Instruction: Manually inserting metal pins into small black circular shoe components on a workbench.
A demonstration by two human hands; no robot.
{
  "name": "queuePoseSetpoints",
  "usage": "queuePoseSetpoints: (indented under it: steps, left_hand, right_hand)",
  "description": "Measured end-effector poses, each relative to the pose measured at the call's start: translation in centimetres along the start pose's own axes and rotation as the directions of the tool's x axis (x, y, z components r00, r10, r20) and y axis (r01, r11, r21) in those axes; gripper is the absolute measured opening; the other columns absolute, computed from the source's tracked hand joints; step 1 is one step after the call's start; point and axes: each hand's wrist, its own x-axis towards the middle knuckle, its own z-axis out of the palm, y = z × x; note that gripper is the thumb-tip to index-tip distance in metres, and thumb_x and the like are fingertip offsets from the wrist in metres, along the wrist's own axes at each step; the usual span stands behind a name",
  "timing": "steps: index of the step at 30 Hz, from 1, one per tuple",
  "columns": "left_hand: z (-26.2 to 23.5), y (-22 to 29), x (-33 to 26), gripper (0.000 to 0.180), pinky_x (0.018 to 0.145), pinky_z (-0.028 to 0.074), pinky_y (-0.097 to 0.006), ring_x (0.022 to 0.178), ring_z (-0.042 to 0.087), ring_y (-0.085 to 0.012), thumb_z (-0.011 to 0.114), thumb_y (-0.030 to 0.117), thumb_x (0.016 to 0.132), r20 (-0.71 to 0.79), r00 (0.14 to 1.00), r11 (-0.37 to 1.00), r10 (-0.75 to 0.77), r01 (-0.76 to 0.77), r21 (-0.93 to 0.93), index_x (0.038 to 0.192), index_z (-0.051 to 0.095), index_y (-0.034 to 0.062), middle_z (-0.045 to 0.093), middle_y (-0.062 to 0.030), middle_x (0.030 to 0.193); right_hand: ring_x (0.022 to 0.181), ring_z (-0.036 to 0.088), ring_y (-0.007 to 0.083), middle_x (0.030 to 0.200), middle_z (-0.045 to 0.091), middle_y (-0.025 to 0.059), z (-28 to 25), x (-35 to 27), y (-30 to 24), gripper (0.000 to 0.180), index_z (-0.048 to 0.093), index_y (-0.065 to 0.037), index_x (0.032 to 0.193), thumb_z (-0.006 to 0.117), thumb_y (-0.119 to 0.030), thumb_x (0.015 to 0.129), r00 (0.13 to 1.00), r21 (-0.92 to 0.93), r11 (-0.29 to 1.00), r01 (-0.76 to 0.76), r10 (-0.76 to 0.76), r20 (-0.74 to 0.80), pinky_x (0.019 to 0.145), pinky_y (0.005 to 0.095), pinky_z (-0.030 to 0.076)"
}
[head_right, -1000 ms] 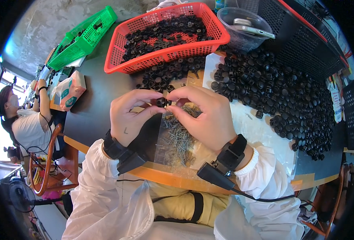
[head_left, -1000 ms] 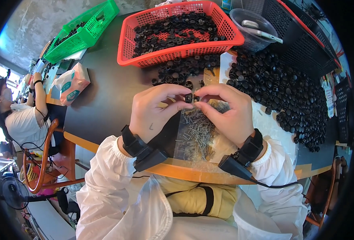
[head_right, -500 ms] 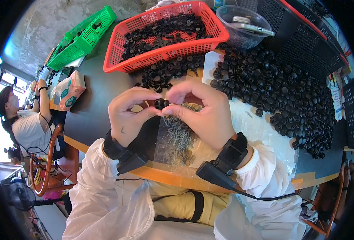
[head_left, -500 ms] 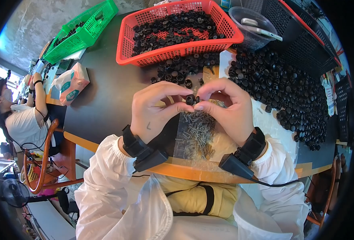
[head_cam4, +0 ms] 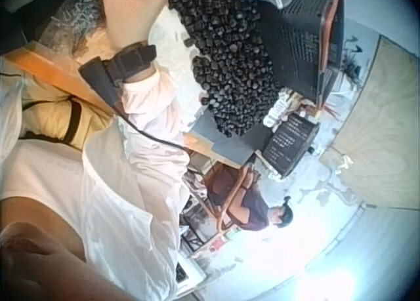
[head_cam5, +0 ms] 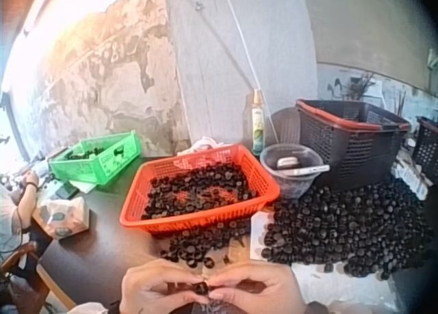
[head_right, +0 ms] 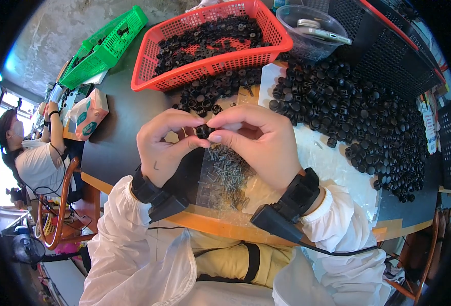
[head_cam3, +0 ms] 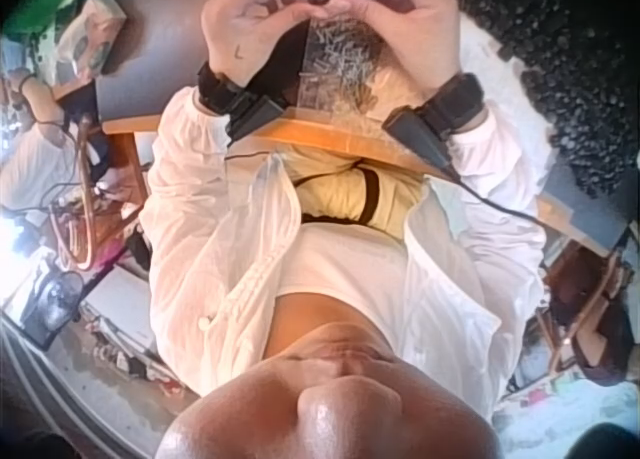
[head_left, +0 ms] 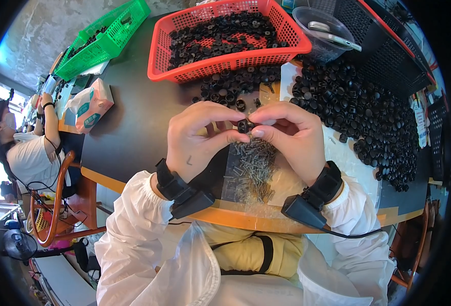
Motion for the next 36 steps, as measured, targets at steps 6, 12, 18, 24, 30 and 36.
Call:
queuePoseSetpoints:
  steps: [6, 12, 18, 24, 30, 36]
  left_hand:
    - [0.0, -0.5, -0.1, 0.037, 0.059, 0.045, -0.022, 0.069, 0.053, -0.009, 0.085, -0.002, 0.064, -0.006, 0.987, 0.987, 0.162, -0.162, 0.025, 0.099, 0.076, 0.0077, 0.053, -0.0005, 0.084]
    - [-0.3, 0.1, -0.2, 0.042, 0.056, 0.046, -0.023, 0.066, 0.054, -0.0098, 0.084, -0.005, 0.058, 0.07, 0.967, 0.968, 0.246, -0.249, 0.036, 0.096, 0.078, 0.0104, 0.052, 0.0005, 0.079]
    - [0.0, 0.8, -0.1, 0.033, 0.05, 0.052, -0.024, 0.055, 0.062, -0.0121, 0.083, -0.006, 0.062, 0.014, 0.906, 0.889, 0.423, -0.418, 0.189, 0.09, 0.079, 0.0113, 0.056, 0.0019, 0.068]
    - [-0.6, 1.0, -0.4, 0.028, 0.05, 0.054, -0.022, 0.056, 0.064, -0.0124, 0.081, -0.005, 0.066, 0.103, 0.932, 0.917, 0.348, -0.361, 0.166, 0.089, 0.079, 0.0117, 0.057, 0.0018, 0.068]
    - [-0.4, 0.7, -0.2, 0.039, 0.05, 0.052, -0.025, 0.056, 0.061, -0.0119, 0.084, -0.004, 0.059, 0.051, 0.931, 0.93, 0.362, -0.364, 0.055, 0.094, 0.079, 0.0122, 0.057, 0.0018, 0.07]
    - [-0.6, 0.4, -0.3, 0.044, 0.05, 0.048, -0.025, 0.055, 0.058, -0.0117, 0.084, -0.004, 0.056, 0.057, 0.936, 0.937, 0.348, -0.349, 0.012, 0.097, 0.079, 0.0129, 0.057, 0.0015, 0.069]
  right_hand:
    - [0.093, 0.062, 0.012, 0.1, 0.064, 0.0036, -0.3, 0.8, -0.5, 0.03, 0.071, -0.004, 0.108, 0.076, -0.001, 0.078, 0.995, -0.093, 0.994, -0.052, 0.06, 0.079, 0.083, 0.0267, 0.05]
    - [0.092, 0.06, 0.0136, 0.098, 0.062, 0.0033, -1.4, 0.6, -0.2, 0.028, 0.073, -0.002, 0.102, 0.078, -0.003, 0.075, 0.963, -0.203, 0.979, 0.033, 0.023, 0.27, 0.082, 0.0276, 0.047]
    - [0.09, 0.061, 0.0132, 0.092, 0.063, 0.0036, -1.2, 0.2, 0.1, 0.025, 0.076, -0.002, 0.098, 0.078, 0.001, 0.073, 0.961, -0.086, 0.996, 0.026, -0.001, 0.276, 0.08, 0.0265, 0.048]
    - [0.092, 0.06, 0.014, 0.095, 0.062, 0.0037, -1.0, 0.4, 0.2, 0.03, 0.075, -0.002, 0.101, 0.078, 0.004, 0.072, 0.945, -0.032, 0.999, 0.016, -0.005, 0.328, 0.081, 0.0273, 0.048]
    - [0.095, 0.058, 0.0176, 0.103, 0.06, 0.0067, -1.2, 0.1, 0.2, 0.039, 0.074, -0.005, 0.109, 0.085, -0.015, 0.073, 0.933, 0.024, 0.999, -0.041, 0.03, 0.358, 0.086, 0.0316, 0.047]
    - [0.096, 0.058, 0.0161, 0.1, 0.061, 0.0037, -1.0, 0.1, 0.0, 0.033, 0.073, 0.0, 0.106, 0.078, 0.002, 0.074, 0.924, 0.076, 0.996, -0.047, 0.015, 0.382, 0.084, 0.029, 0.048]
